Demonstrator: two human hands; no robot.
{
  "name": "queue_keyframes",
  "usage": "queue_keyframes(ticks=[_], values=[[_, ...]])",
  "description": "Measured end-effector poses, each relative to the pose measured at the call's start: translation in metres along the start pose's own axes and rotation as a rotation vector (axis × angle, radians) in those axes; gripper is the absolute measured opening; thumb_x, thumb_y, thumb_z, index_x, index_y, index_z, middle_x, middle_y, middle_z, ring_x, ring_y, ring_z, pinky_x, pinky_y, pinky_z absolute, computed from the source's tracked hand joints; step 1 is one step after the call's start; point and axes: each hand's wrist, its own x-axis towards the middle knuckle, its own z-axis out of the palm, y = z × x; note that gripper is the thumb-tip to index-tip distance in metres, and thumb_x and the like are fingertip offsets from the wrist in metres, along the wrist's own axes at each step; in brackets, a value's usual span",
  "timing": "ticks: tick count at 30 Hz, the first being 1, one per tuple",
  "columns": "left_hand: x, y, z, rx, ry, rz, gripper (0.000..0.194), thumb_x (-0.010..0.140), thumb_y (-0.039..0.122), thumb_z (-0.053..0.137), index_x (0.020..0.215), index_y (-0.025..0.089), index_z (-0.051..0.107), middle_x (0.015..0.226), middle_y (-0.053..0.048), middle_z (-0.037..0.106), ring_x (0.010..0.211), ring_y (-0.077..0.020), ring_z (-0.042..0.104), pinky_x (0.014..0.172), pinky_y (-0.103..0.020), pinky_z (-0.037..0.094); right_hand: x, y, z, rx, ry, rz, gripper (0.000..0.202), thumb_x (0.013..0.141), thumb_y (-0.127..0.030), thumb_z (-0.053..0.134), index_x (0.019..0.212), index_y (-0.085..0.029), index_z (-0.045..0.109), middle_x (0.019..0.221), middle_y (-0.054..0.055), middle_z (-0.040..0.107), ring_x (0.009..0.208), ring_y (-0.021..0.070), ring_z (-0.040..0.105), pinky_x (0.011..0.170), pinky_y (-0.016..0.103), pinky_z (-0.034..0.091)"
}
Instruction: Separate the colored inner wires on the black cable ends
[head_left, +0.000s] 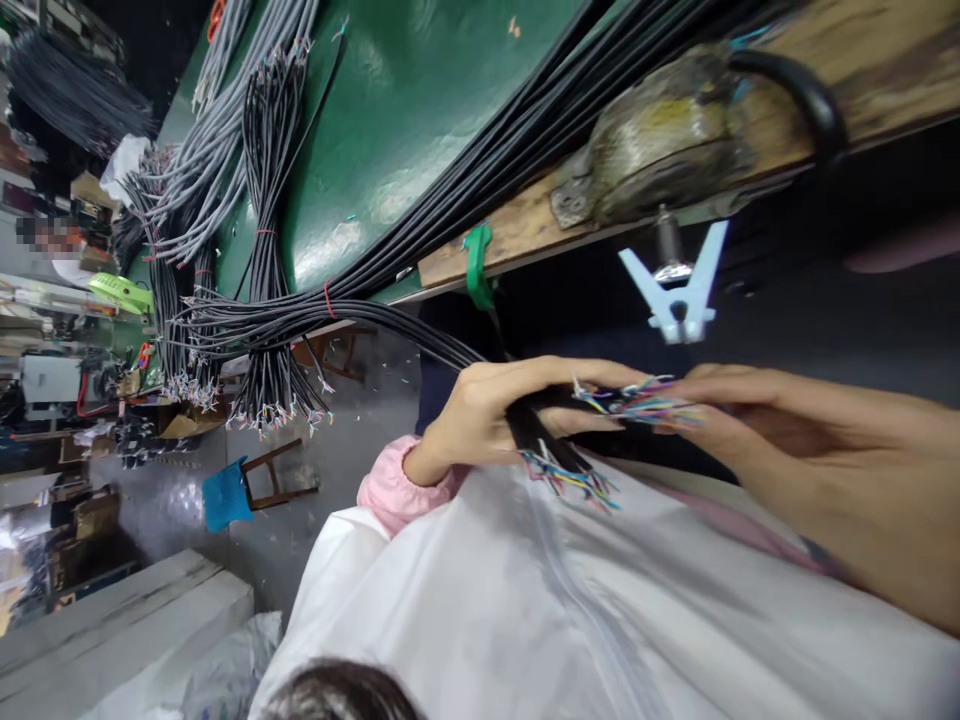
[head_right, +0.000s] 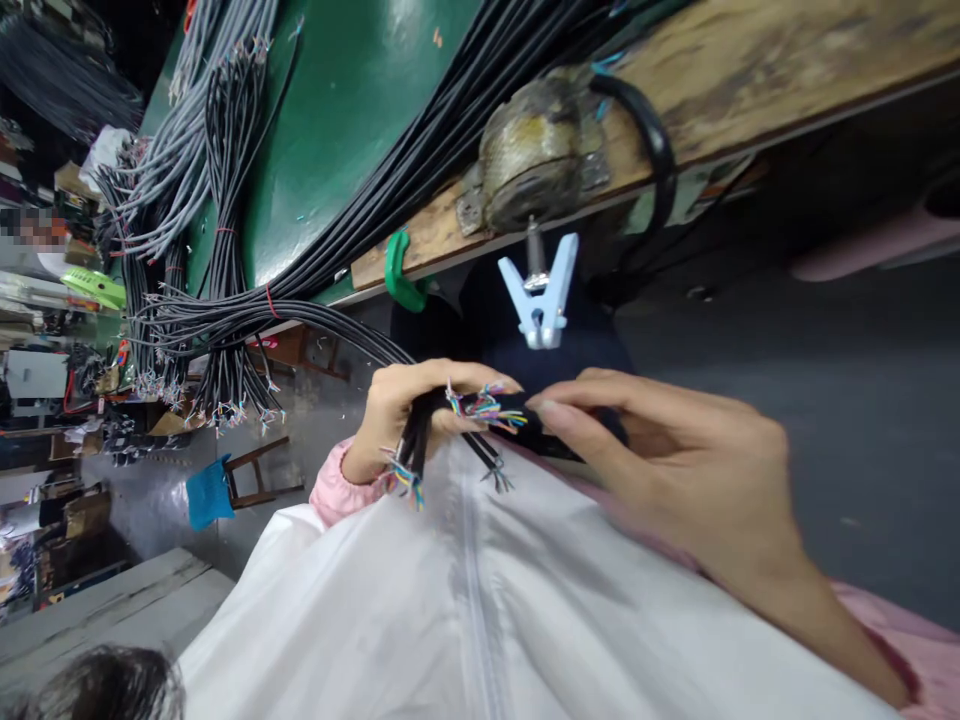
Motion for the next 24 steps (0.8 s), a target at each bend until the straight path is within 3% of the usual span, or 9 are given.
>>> queue_keyframes(ticks=[2,5,9,13,16,19,21,24], values=[[-0.007,0.001,0.014,0.002,0.191,-0.039,0.085,0.101,0.066,0.014,0.102,0.010,0.078,0.083,-0.003,0.077,0.065,-0.0083,0.075,0.062,-0.020,0.057,0.001,-0.010,0.003,0.017,0.002,-0.038,0.033,0.085,-0.061,0.071,0.071,-0.032,0.069,0.073,0.002,0.073,0.065,0.0213,0.067,0.066,0.040,0.057],[-0.014,-0.004,0.030,-0.013,0.327,-0.019,0.071,0.101,0.066,0.035,0.090,0.012,0.079,0.067,-0.001,0.074,0.049,-0.0029,0.062,0.052,-0.014,0.047,0.002,-0.020,0.004,0.005,0.031,-0.103,0.032,0.085,-0.058,0.073,0.069,-0.031,0.067,0.071,0.004,0.072,0.062,0.0193,0.065,0.058,0.037,0.053],[-0.012,-0.004,0.029,-0.071,0.260,0.004,0.058,0.099,0.060,0.050,0.091,0.010,0.080,0.070,-0.004,0.076,0.056,-0.0035,0.064,0.056,-0.015,0.049,-0.003,-0.016,0.005,-0.001,0.146,-0.213,0.022,0.085,-0.050,0.075,0.074,-0.031,0.069,0.075,0.004,0.071,0.058,0.0158,0.058,0.046,0.033,0.034],[-0.003,0.004,0.016,-0.125,0.162,-0.006,0.063,0.101,0.060,0.042,0.097,0.009,0.080,0.076,-0.006,0.077,0.064,-0.0066,0.069,0.061,-0.017,0.054,-0.009,-0.009,0.006,0.001,0.206,-0.239,0.015,0.088,-0.041,0.072,0.077,-0.032,0.069,0.073,0.003,0.068,0.061,0.0165,0.058,0.054,0.036,0.038],[0.002,0.005,0.011,-0.149,0.140,0.032,0.073,0.102,0.063,0.030,0.102,0.009,0.078,0.081,-0.005,0.077,0.068,-0.0066,0.071,0.065,-0.018,0.056,-0.009,-0.012,0.004,-0.004,0.201,-0.155,0.024,0.088,-0.049,0.071,0.072,-0.030,0.067,0.070,0.004,0.066,0.060,0.0177,0.057,0.056,0.038,0.038],[0.001,-0.001,0.015,-0.110,0.119,0.052,0.065,0.102,0.064,0.035,0.104,0.014,0.078,0.085,-0.003,0.076,0.071,-0.0079,0.071,0.067,-0.020,0.058,-0.005,-0.016,0.001,0.052,0.142,-0.032,0.032,0.085,-0.057,0.073,0.070,-0.029,0.066,0.071,0.005,0.066,0.061,0.0178,0.057,0.057,0.038,0.041],[-0.001,-0.006,0.023,-0.115,0.180,0.091,0.053,0.099,0.061,0.050,0.100,0.016,0.078,0.079,-0.001,0.073,0.064,-0.0077,0.067,0.061,-0.020,0.055,-0.003,-0.017,-0.001,0.101,0.118,-0.005,0.037,0.083,-0.063,0.074,0.070,-0.029,0.067,0.070,0.004,0.065,0.061,0.0174,0.058,0.055,0.036,0.042],[-0.005,-0.007,0.038,-0.195,0.392,0.136,0.043,0.092,0.056,0.067,0.090,0.015,0.077,0.069,0.000,0.069,0.053,-0.0063,0.057,0.051,-0.020,0.047,-0.002,-0.016,-0.002,0.120,0.109,0.006,0.040,0.081,-0.066,0.075,0.070,-0.029,0.068,0.069,0.004,0.065,0.059,0.0161,0.058,0.051,0.032,0.043]])
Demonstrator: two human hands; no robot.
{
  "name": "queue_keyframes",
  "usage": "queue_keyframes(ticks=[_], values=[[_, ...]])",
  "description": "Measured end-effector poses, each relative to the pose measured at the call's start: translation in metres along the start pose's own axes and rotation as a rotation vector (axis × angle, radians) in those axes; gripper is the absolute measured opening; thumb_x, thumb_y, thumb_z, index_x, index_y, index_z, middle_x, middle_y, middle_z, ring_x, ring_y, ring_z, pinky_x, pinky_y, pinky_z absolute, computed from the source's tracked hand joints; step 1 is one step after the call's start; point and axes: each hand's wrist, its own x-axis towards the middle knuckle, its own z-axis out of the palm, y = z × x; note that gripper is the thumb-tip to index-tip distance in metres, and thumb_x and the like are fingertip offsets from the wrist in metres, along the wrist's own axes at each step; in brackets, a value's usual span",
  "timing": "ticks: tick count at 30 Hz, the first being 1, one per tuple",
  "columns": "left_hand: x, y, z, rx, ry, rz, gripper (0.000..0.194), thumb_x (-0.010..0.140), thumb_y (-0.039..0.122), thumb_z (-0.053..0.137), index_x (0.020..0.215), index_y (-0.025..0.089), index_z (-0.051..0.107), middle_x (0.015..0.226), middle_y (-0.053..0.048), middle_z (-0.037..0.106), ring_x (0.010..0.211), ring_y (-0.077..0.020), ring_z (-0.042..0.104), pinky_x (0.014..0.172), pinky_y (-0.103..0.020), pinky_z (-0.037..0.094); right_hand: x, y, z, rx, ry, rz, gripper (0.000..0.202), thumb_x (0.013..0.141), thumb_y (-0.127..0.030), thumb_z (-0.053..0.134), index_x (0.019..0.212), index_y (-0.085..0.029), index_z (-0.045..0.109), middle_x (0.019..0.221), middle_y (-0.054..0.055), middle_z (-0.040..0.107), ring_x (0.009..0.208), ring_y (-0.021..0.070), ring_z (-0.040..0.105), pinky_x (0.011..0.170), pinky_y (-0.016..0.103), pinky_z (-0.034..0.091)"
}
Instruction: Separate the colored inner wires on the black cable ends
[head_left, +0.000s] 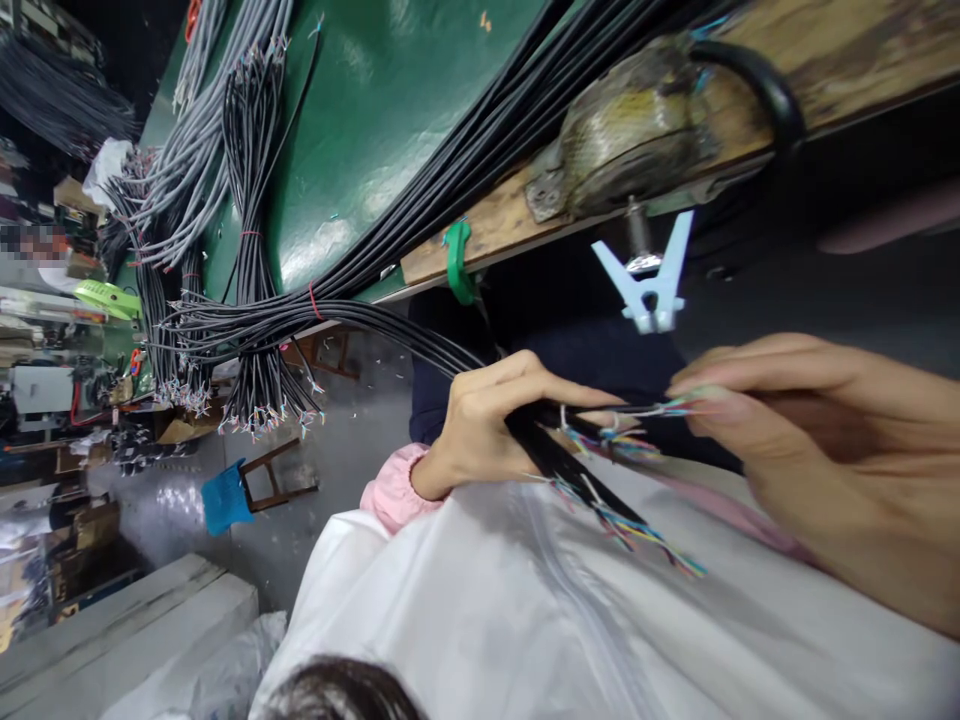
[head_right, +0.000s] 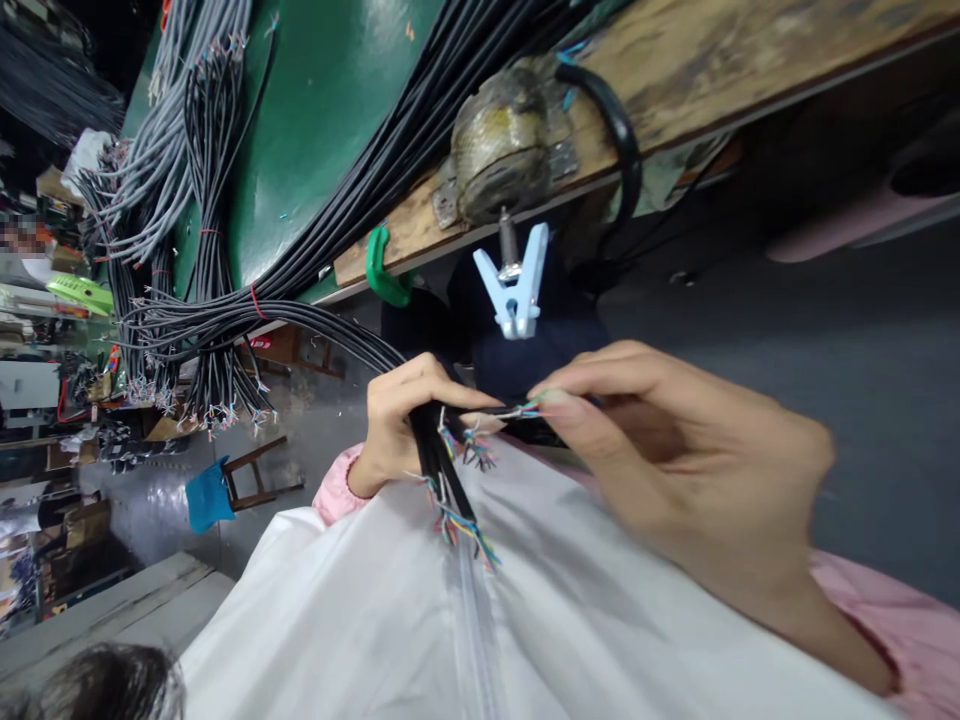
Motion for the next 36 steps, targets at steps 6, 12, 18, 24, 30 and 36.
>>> queue_keyframes(ticks=[6,12,18,24,30,36], values=[[0.005,0.010,0.012,-0.040,0.300,0.062,0.037,0.093,0.049,0.069,0.085,0.014,0.078,0.060,0.001,0.067,0.049,-0.0064,0.051,0.048,-0.022,0.042,0.000,0.000,0.004,0.062,0.059,0.146,0.040,0.080,-0.066,0.074,0.068,-0.028,0.071,0.069,0.004,0.067,0.057,0.0170,0.059,0.052,0.034,0.046],[0.005,0.011,0.008,0.062,0.205,0.051,0.041,0.095,0.053,0.063,0.089,0.015,0.079,0.072,-0.003,0.074,0.060,-0.0079,0.059,0.055,-0.022,0.048,0.000,0.001,0.007,0.057,0.000,0.010,0.024,0.079,-0.051,0.080,0.071,-0.030,0.072,0.079,0.005,0.074,0.073,0.0210,0.069,0.068,0.040,0.059],[0.002,0.010,0.006,0.030,0.176,0.031,0.049,0.095,0.058,0.061,0.089,0.012,0.078,0.069,-0.002,0.072,0.057,-0.0043,0.057,0.052,-0.018,0.045,0.004,0.012,0.004,0.167,-0.087,0.158,0.040,0.071,-0.068,0.082,0.074,-0.029,0.077,0.081,0.006,0.072,0.076,0.0202,0.069,0.065,0.035,0.060],[-0.002,0.009,0.007,-0.001,0.212,-0.060,0.050,0.086,0.065,0.069,0.081,0.016,0.079,0.061,-0.003,0.072,0.047,-0.0077,0.055,0.043,-0.023,0.043,0.004,0.023,-0.005,0.104,-0.104,0.219,0.050,0.073,-0.078,0.075,0.078,-0.028,0.080,0.081,0.008,0.075,0.075,0.0225,0.070,0.065,0.037,0.060],[-0.001,0.010,0.007,0.028,0.201,-0.009,0.044,0.092,0.057,0.066,0.082,0.016,0.077,0.064,0.000,0.073,0.051,-0.0042,0.057,0.047,-0.017,0.045,0.008,0.012,-0.007,-0.043,-0.004,0.130,0.037,0.071,-0.063,0.082,0.065,-0.028,0.074,0.071,0.005,0.072,0.064,0.0202,0.066,0.058,0.036,0.053],[-0.010,0.004,0.009,0.095,0.022,-0.121,0.051,0.095,0.061,0.058,0.083,0.015,0.078,0.069,-0.001,0.073,0.056,-0.0035,0.058,0.053,-0.017,0.047,0.010,-0.009,-0.001,-0.132,-0.020,0.001,0.017,0.075,-0.038,0.070,0.062,-0.029,0.066,0.059,0.001,0.065,0.051,0.0156,0.055,0.048,0.034,0.043]])
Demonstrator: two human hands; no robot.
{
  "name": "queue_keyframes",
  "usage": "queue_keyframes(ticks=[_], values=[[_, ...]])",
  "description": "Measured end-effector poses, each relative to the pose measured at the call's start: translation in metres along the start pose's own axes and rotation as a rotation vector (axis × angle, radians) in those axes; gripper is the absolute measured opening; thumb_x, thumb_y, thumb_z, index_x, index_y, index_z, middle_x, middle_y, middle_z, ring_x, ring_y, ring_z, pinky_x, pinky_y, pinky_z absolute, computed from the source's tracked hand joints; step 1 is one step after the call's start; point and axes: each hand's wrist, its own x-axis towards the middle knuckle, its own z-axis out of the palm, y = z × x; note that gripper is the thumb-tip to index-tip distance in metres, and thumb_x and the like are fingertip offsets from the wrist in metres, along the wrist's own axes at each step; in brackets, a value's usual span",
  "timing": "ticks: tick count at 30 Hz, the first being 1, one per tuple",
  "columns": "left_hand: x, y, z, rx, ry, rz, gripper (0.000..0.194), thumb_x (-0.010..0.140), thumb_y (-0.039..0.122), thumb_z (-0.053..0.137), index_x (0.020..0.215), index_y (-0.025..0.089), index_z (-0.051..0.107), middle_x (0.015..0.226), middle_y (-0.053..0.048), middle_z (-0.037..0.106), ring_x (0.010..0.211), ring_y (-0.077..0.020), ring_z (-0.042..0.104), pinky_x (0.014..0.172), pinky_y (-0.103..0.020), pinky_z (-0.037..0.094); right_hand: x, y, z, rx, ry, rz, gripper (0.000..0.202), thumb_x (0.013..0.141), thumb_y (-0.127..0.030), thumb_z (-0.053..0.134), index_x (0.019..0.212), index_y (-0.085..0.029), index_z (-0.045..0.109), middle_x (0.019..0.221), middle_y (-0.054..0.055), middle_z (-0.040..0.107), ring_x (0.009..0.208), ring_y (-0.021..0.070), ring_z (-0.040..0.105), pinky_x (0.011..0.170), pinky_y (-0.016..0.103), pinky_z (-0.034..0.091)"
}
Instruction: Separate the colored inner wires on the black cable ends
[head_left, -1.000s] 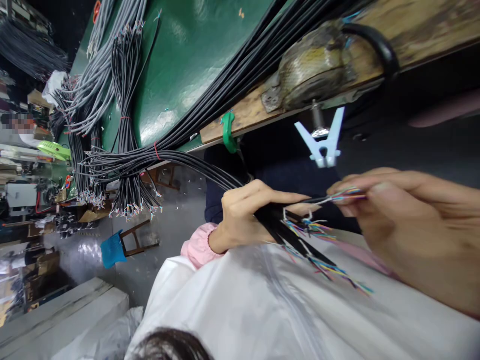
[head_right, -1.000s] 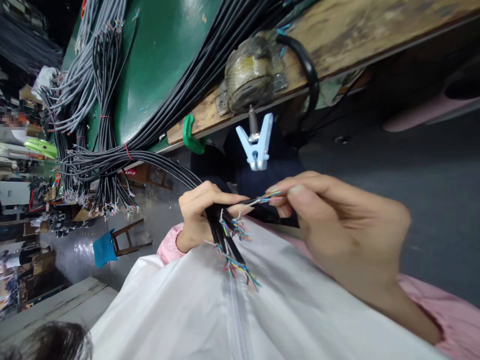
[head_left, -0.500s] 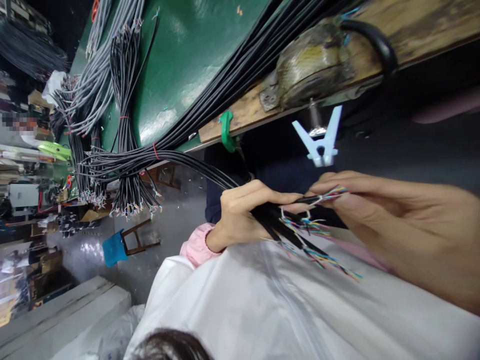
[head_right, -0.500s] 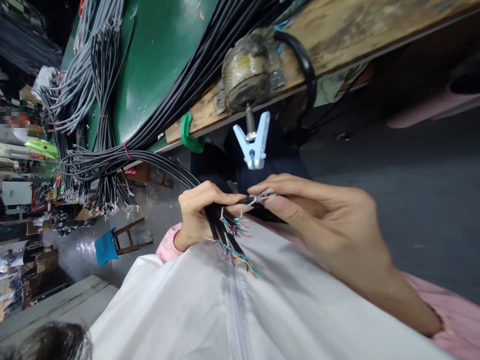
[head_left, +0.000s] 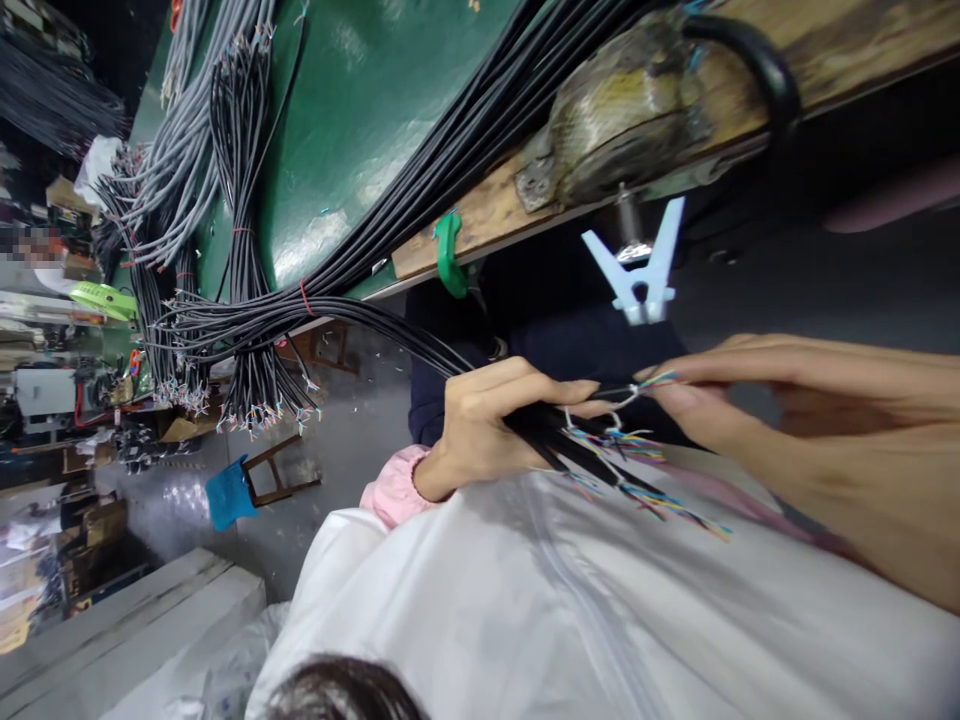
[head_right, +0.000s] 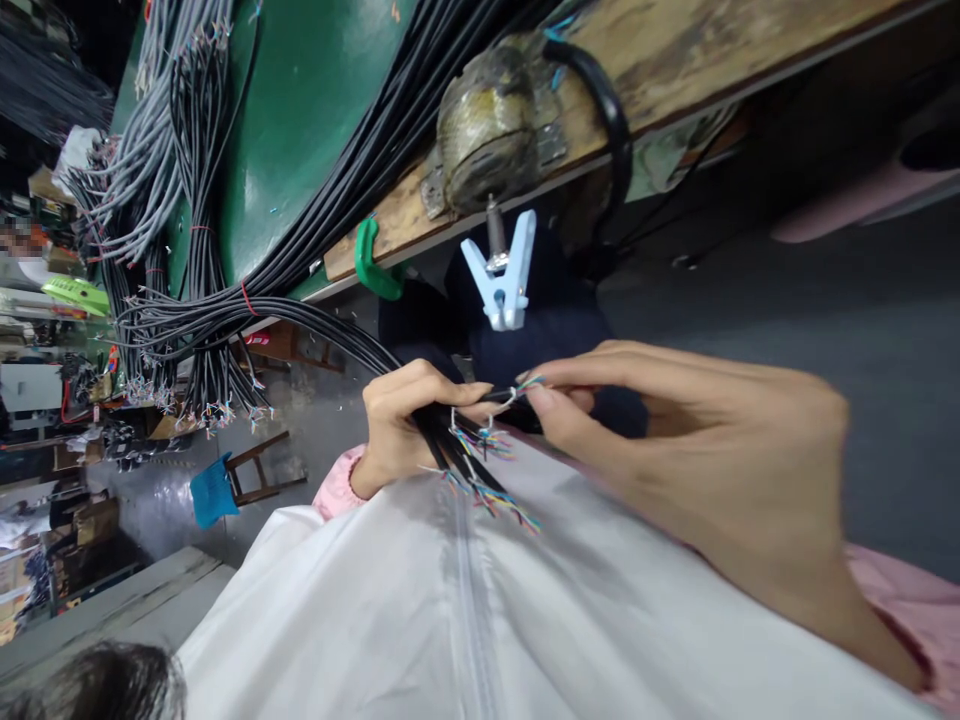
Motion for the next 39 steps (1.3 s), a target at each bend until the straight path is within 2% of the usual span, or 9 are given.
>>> queue_keyframes(ticks=[3,6,11,14,18,23,29,35,39], values=[[0.000,-0.001,0.004,-0.049,0.108,0.054,0.046,0.093,0.059,0.063,0.082,0.016,0.077,0.067,-0.001,0.073,0.055,-0.0041,0.058,0.051,-0.017,0.047,-0.003,0.006,-0.001,-0.058,0.037,-0.007,0.017,0.076,-0.039,0.067,0.064,-0.028,0.068,0.060,0.001,0.065,0.050,0.0146,0.054,0.046,0.032,0.038],[0.002,0.000,0.005,-0.081,0.166,0.081,0.047,0.094,0.058,0.062,0.081,0.015,0.076,0.067,0.000,0.072,0.054,-0.0034,0.057,0.051,-0.016,0.045,-0.001,0.016,-0.003,-0.003,-0.012,0.118,0.016,0.071,-0.040,0.070,0.064,-0.026,0.069,0.063,0.002,0.066,0.052,0.0153,0.055,0.047,0.032,0.039],[0.007,0.005,-0.006,-0.141,0.087,0.072,0.048,0.098,0.054,0.057,0.085,0.012,0.076,0.067,0.000,0.070,0.057,-0.0050,0.063,0.055,-0.017,0.049,0.015,0.026,0.001,0.474,-0.467,0.626,0.027,0.054,-0.044,0.080,0.054,-0.025,0.062,0.062,0.006,0.061,0.057,0.0208,0.060,0.048,0.034,0.047],[0.008,0.006,-0.010,-0.154,0.057,0.031,0.051,0.097,0.058,0.057,0.082,0.013,0.076,0.065,-0.001,0.070,0.055,-0.0077,0.064,0.051,-0.019,0.049,0.020,0.030,0.008,0.603,-0.622,0.712,0.031,0.053,-0.044,0.077,0.046,-0.025,0.055,0.054,0.005,0.054,0.051,0.0190,0.054,0.045,0.034,0.046],[0.010,0.008,-0.008,-0.198,0.162,0.035,0.047,0.093,0.058,0.064,0.076,0.015,0.075,0.061,-0.002,0.071,0.050,-0.0081,0.062,0.047,-0.020,0.046,0.010,0.036,0.011,0.544,-0.465,0.624,0.029,0.055,-0.046,0.084,0.058,-0.025,0.065,0.062,0.004,0.061,0.056,0.0176,0.057,0.045,0.029,0.044],[0.012,0.012,-0.002,-0.213,0.210,-0.030,0.041,0.091,0.055,0.069,0.075,0.017,0.074,0.062,-0.001,0.071,0.049,-0.0089,0.059,0.047,-0.023,0.046,-0.007,0.034,0.012,0.393,-0.165,0.323,0.031,0.070,-0.057,0.084,0.081,-0.028,0.077,0.076,0.005,0.072,0.064,0.0205,0.068,0.051,0.032,0.054],[0.016,0.012,0.000,-0.122,0.285,0.050,0.038,0.094,0.049,0.068,0.075,0.017,0.072,0.061,0.001,0.069,0.048,-0.0055,0.056,0.045,-0.020,0.041,-0.008,0.021,0.023,0.083,0.062,-0.221,0.014,0.085,-0.026,0.071,0.071,-0.028,0.069,0.074,0.002,0.075,0.063,0.0180,0.071,0.058,0.031,0.059],[0.021,0.015,0.001,-0.100,0.319,0.102,0.030,0.094,0.037,0.070,0.074,0.016,0.069,0.059,0.003,0.069,0.049,-0.0045,0.060,0.046,-0.016,0.043,-0.010,0.025,0.024,-0.088,0.184,-0.367,0.016,0.087,-0.022,0.067,0.072,-0.028,0.066,0.067,0.000,0.070,0.055,0.0151,0.065,0.045,0.028,0.045],[0.023,0.016,0.002,-0.098,0.385,0.120,0.031,0.094,0.039,0.070,0.072,0.017,0.068,0.056,0.004,0.068,0.045,-0.0048,0.057,0.041,-0.017,0.041,-0.013,0.033,0.016,-0.064,0.139,-0.229,0.014,0.087,-0.025,0.067,0.073,-0.029,0.069,0.069,0.001,0.069,0.055,0.0141,0.059,0.044,0.029,0.034]])
